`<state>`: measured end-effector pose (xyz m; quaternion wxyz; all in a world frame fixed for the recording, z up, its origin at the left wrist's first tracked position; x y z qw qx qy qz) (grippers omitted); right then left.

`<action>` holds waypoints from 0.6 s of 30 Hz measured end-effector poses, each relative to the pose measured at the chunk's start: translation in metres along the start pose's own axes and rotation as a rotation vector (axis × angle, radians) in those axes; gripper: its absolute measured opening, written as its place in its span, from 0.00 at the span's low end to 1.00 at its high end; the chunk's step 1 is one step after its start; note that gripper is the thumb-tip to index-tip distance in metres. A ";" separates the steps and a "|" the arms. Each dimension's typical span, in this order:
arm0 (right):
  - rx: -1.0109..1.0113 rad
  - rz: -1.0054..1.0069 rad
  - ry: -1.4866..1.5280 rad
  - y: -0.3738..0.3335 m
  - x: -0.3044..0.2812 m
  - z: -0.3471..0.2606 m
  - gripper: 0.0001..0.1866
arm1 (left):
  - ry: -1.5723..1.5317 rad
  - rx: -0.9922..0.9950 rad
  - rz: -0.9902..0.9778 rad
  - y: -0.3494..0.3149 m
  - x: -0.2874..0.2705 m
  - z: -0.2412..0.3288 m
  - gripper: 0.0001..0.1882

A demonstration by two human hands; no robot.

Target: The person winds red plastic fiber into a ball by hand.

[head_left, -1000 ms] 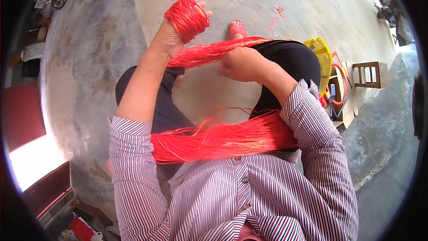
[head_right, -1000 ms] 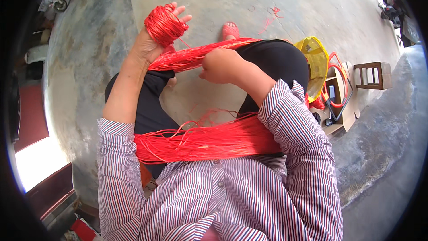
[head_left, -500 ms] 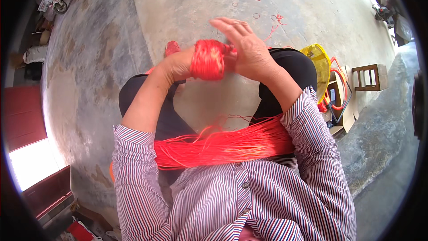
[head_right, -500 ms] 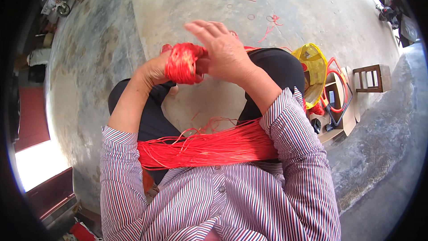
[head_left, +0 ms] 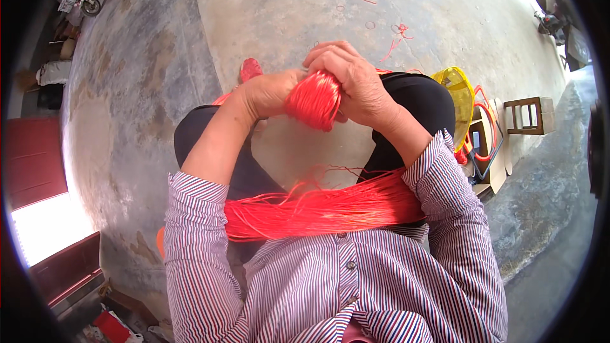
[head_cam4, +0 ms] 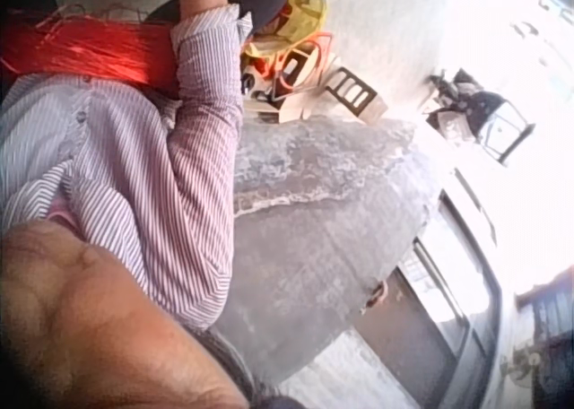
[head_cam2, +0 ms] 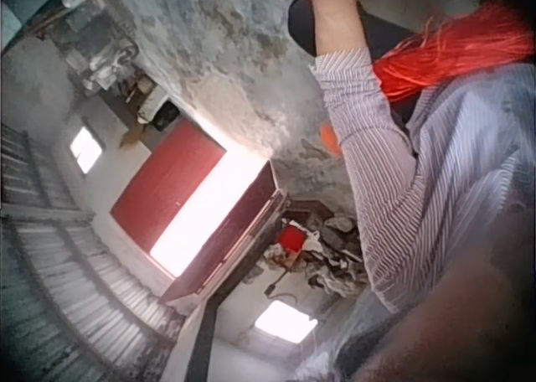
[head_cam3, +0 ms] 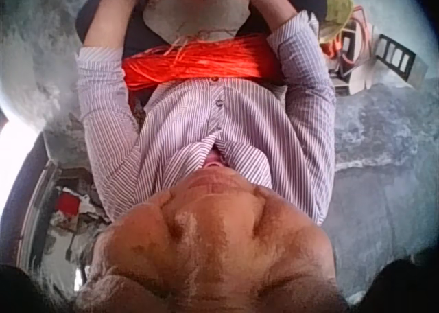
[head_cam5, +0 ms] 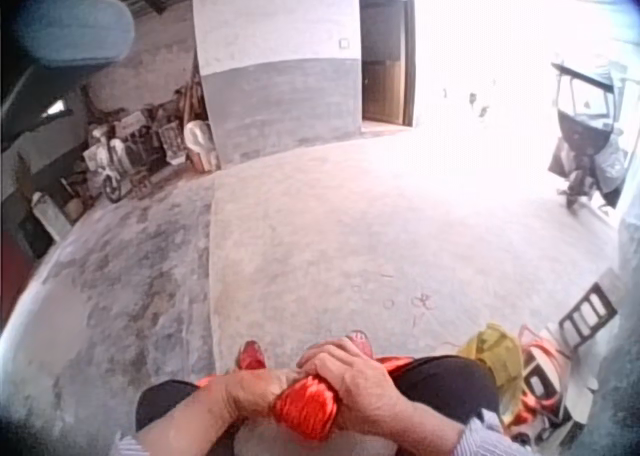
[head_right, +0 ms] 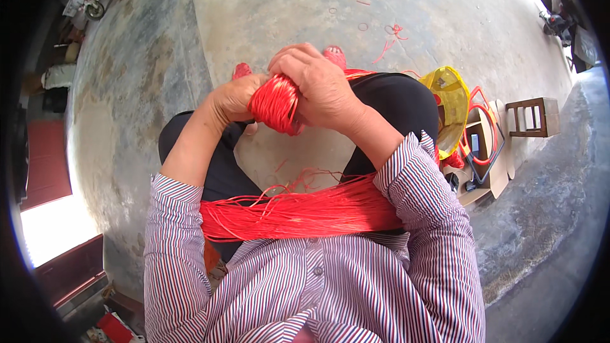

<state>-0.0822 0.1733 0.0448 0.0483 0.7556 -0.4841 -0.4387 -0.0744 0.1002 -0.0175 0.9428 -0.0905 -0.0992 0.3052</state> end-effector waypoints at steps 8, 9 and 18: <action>0.443 0.055 -0.187 -0.017 -0.035 0.053 0.09 | -0.488 0.183 0.560 -0.031 -0.090 0.006 0.25; 0.443 0.056 -0.189 -0.015 -0.036 0.054 0.09 | -0.488 0.184 0.559 -0.037 -0.092 0.005 0.25; 0.642 -0.254 -0.395 -0.023 -0.009 0.066 0.11 | 1.054 -0.129 0.938 -0.038 -0.067 0.030 0.08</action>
Point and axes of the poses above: each hand's wrist, its own y-axis towards the middle knuckle, its own x-axis out of the palm, z = x × y, the point moved 9 cm from there along y, towards the middle knuckle
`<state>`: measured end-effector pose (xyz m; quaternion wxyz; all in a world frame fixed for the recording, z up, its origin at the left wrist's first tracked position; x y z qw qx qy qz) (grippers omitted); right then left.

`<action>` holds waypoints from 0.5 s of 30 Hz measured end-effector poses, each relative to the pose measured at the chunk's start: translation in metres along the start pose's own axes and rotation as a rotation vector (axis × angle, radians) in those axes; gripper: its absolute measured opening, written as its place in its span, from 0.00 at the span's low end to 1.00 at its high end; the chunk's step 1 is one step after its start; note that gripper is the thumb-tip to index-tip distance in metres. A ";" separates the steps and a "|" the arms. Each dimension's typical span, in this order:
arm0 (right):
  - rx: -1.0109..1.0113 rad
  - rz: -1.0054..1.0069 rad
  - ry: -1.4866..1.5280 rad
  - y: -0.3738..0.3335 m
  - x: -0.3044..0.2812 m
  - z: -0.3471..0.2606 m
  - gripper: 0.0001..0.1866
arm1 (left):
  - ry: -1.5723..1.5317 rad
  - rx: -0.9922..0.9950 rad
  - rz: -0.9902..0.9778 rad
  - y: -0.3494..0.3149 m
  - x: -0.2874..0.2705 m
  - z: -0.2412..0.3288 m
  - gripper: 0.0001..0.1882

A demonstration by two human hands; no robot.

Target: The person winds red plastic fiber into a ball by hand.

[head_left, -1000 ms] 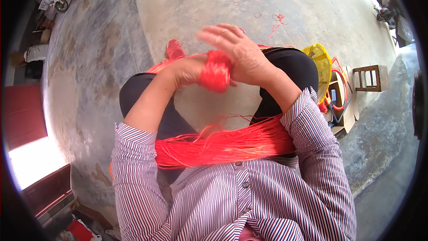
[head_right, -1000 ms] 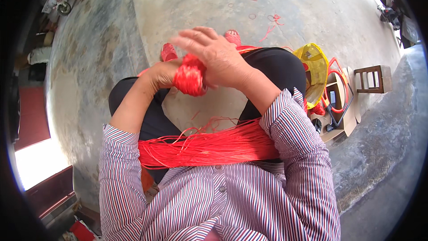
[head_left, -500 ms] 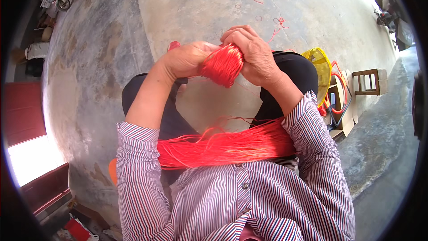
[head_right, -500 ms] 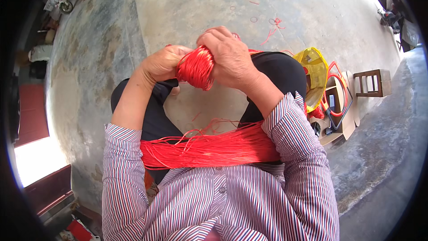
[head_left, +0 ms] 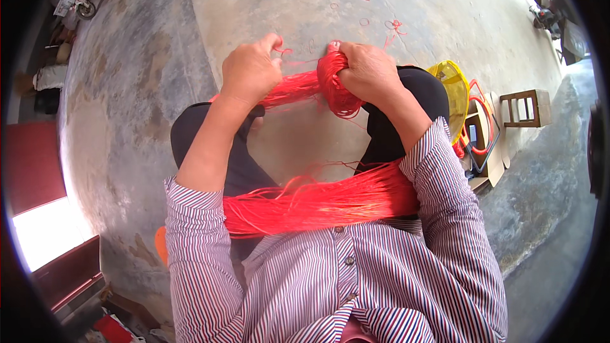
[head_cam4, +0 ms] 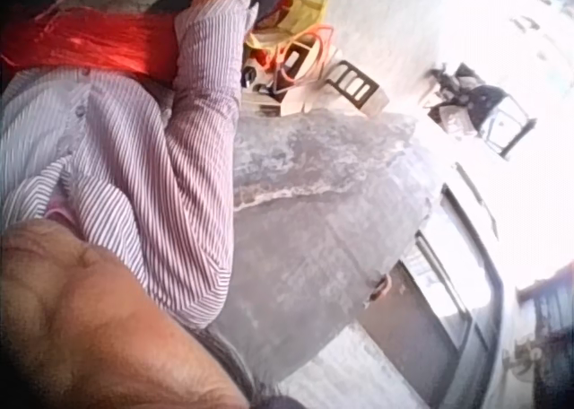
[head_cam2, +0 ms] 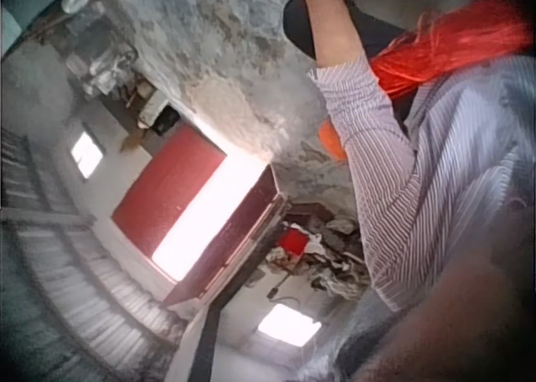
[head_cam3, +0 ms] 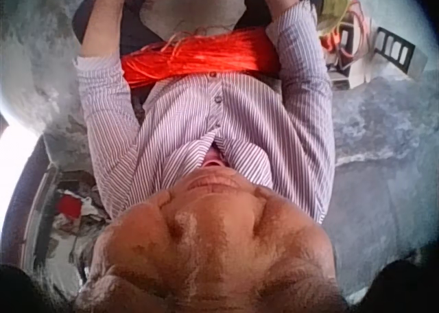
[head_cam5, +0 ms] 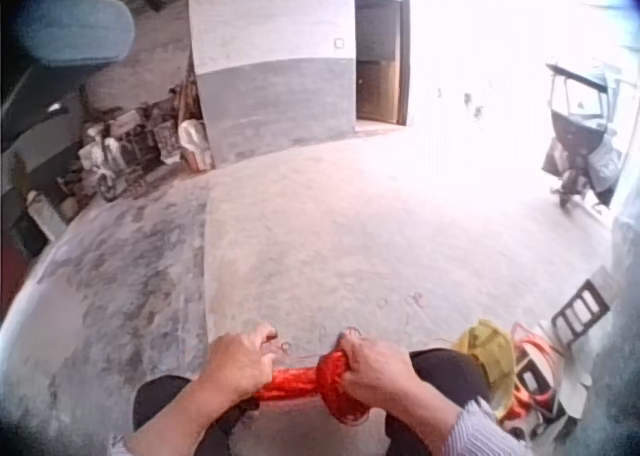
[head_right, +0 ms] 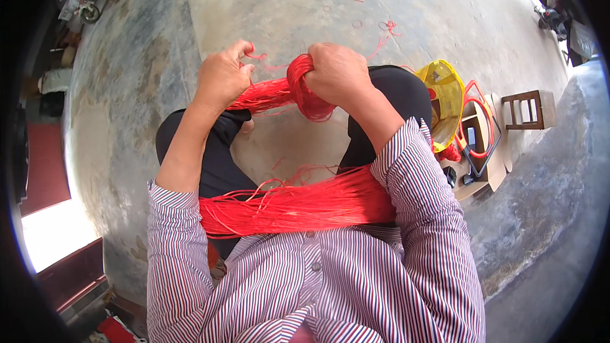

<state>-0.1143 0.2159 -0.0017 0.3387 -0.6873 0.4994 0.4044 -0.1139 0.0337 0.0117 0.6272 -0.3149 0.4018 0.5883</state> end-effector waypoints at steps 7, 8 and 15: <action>-0.002 -0.060 -0.047 0.003 0.006 0.000 0.13 | 0.027 -0.033 -0.141 0.004 0.003 -0.010 0.30; -0.009 -0.054 -0.052 0.003 0.006 0.000 0.13 | 0.026 -0.032 -0.146 0.002 0.005 -0.006 0.30; -0.127 -0.052 0.005 0.006 0.019 -0.019 0.12 | -0.574 0.397 -0.203 -0.019 0.019 0.081 0.59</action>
Point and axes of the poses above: each hand's wrist, its own y-axis towards the middle knuckle, its own x-axis out of the palm, z = x × y, the point moved 9 cm from there along y, towards the middle knuckle
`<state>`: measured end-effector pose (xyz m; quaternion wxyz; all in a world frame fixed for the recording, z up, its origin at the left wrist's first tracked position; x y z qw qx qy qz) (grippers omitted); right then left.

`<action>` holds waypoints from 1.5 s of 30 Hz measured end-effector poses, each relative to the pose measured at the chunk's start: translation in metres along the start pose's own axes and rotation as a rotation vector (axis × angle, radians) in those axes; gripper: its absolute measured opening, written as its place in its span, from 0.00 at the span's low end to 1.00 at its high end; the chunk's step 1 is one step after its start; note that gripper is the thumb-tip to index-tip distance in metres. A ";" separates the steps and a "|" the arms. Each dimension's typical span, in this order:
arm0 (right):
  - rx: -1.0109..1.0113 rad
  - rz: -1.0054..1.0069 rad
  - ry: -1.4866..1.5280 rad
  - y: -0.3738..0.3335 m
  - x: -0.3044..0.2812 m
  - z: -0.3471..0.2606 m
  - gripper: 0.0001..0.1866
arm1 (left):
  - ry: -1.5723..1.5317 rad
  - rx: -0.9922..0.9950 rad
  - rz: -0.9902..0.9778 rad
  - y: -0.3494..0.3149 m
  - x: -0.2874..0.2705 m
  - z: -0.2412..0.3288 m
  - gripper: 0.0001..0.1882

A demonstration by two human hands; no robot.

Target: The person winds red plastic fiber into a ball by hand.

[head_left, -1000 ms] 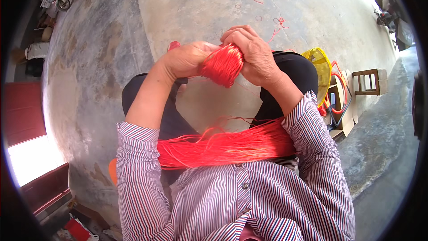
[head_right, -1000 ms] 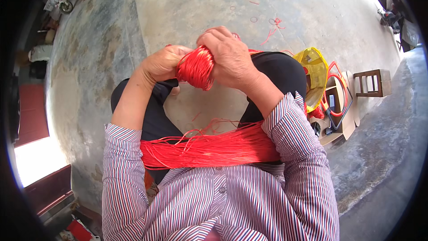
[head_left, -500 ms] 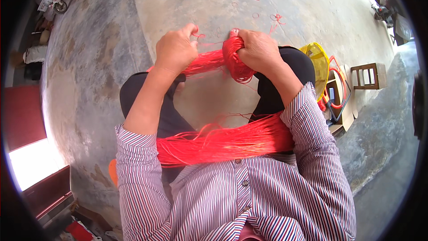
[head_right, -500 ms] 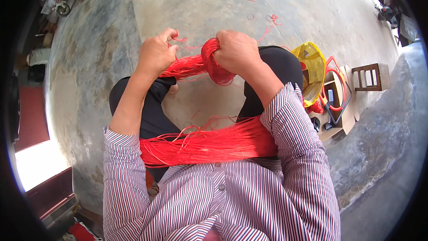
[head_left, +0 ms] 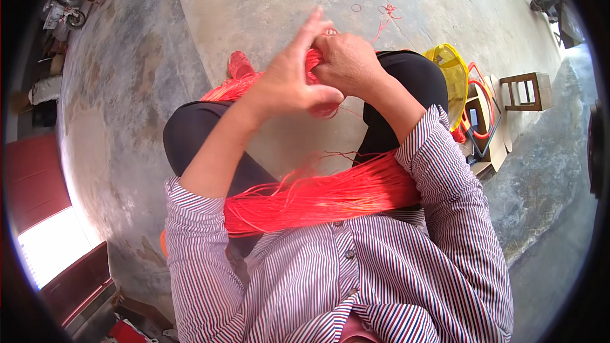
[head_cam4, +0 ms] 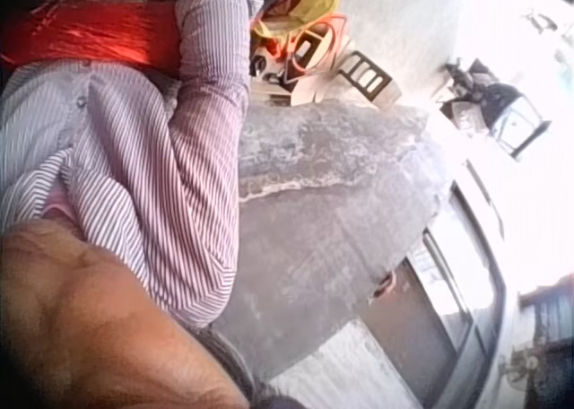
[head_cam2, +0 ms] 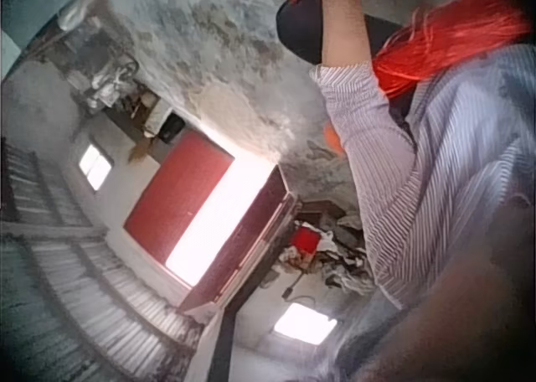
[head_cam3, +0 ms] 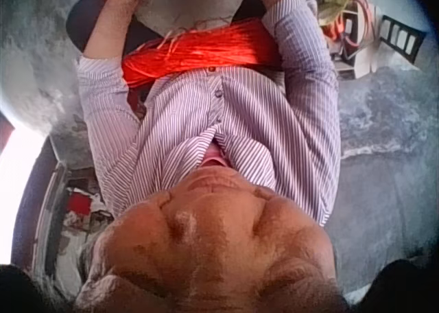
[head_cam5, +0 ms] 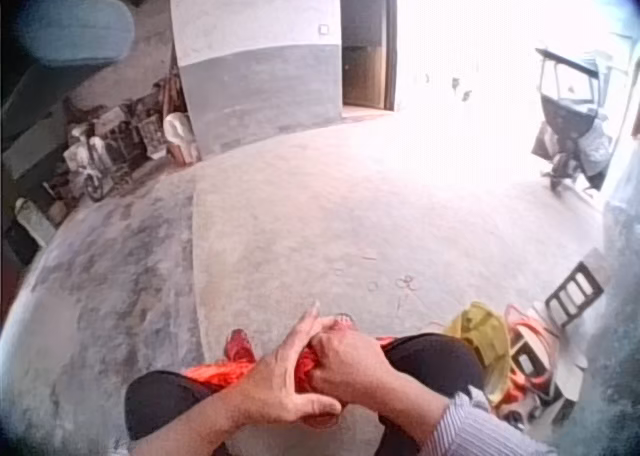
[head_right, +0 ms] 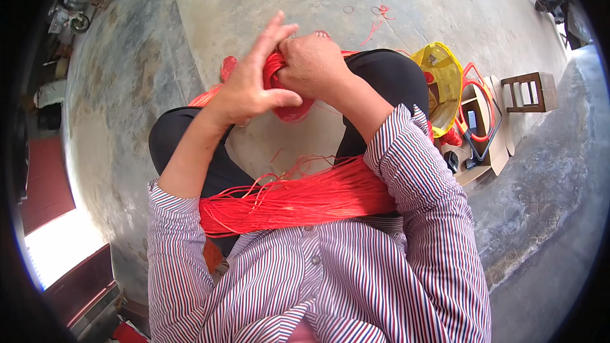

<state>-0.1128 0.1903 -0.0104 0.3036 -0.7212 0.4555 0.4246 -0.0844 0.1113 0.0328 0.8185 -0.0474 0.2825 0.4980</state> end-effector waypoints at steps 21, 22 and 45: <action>-0.228 0.336 0.537 -0.015 -0.036 -0.012 0.11 | -0.961 -0.652 -0.210 -0.018 0.047 -0.042 0.21; -0.221 0.340 0.534 -0.016 -0.039 -0.012 0.11 | -0.926 -0.622 -0.194 -0.015 0.045 -0.039 0.22; -0.233 0.101 0.885 -0.067 -0.100 0.030 0.18 | -0.751 -0.708 -0.030 -0.050 0.043 -0.082 0.09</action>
Point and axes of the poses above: each hand's wrist, its own y-axis towards the middle knuckle, its own x-axis out of the palm, z = x × y, the point moved 9 cm from there along y, towards the middle knuckle
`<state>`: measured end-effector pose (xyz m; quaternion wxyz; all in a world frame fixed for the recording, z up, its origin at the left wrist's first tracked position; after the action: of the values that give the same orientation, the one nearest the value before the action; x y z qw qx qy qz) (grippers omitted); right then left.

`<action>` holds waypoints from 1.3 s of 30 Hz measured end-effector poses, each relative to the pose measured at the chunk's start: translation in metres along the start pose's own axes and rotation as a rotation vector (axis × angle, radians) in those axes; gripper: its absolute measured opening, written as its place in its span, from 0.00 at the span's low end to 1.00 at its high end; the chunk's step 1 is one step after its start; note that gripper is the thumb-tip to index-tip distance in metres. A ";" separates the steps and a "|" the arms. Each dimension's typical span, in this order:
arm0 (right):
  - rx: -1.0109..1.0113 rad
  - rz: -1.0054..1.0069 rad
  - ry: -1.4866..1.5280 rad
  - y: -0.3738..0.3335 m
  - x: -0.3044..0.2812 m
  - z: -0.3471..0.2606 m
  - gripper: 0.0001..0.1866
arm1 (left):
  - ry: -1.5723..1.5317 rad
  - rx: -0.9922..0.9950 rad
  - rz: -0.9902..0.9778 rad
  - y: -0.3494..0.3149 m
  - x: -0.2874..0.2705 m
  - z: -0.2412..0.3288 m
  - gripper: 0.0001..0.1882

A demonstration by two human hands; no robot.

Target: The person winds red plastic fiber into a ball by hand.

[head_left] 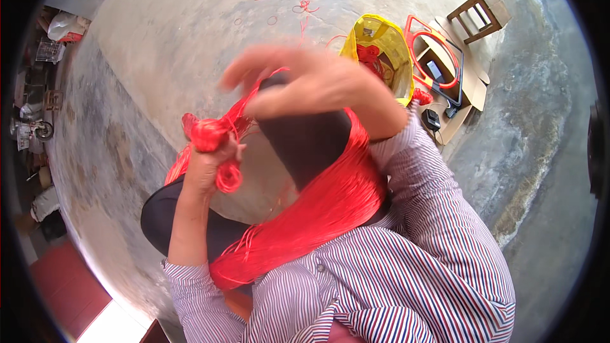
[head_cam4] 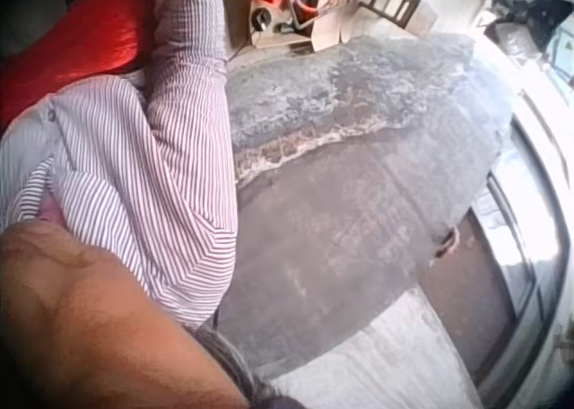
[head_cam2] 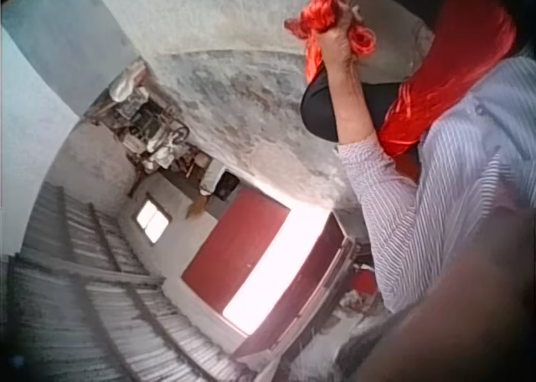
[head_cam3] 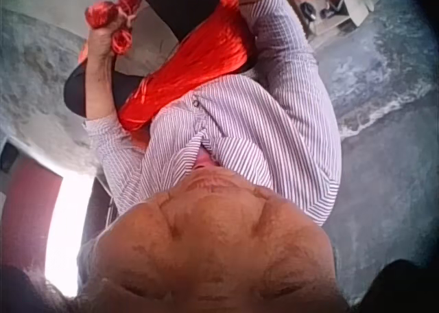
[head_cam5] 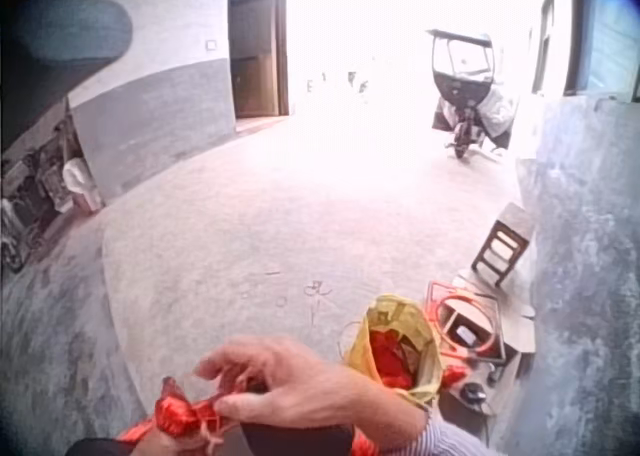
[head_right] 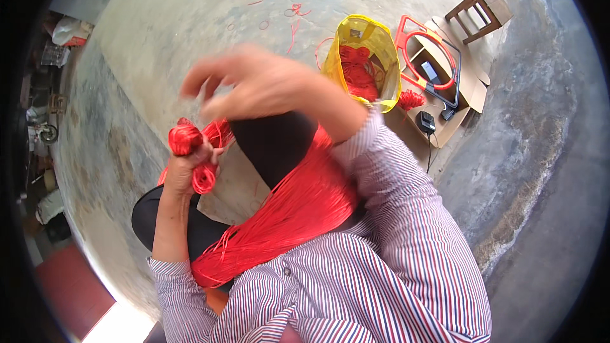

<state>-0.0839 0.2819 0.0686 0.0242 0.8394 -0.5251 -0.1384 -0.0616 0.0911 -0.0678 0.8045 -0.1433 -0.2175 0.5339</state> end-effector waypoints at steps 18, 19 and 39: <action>1.278 0.590 0.295 -0.354 0.055 0.392 0.08 | -0.081 -0.008 0.142 0.008 -0.040 -0.007 0.11; 1.283 0.587 0.302 -0.357 0.056 0.399 0.08 | -0.077 -0.014 0.145 0.008 -0.041 -0.008 0.11; 1.131 0.722 -0.590 -0.281 0.004 0.455 0.11 | -0.066 -0.080 0.098 0.022 -0.029 -0.015 0.14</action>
<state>0.0459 0.4514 -0.4219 -0.5111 0.4259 -0.7449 -0.0497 -0.0811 0.0725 -0.0966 0.7633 -0.1680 -0.2579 0.5680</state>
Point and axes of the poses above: each hand's wrist, its own y-axis towards the middle knuckle, its own x-axis out of the palm, z = x × y, the point moved 9 cm from there along y, towards the middle knuckle
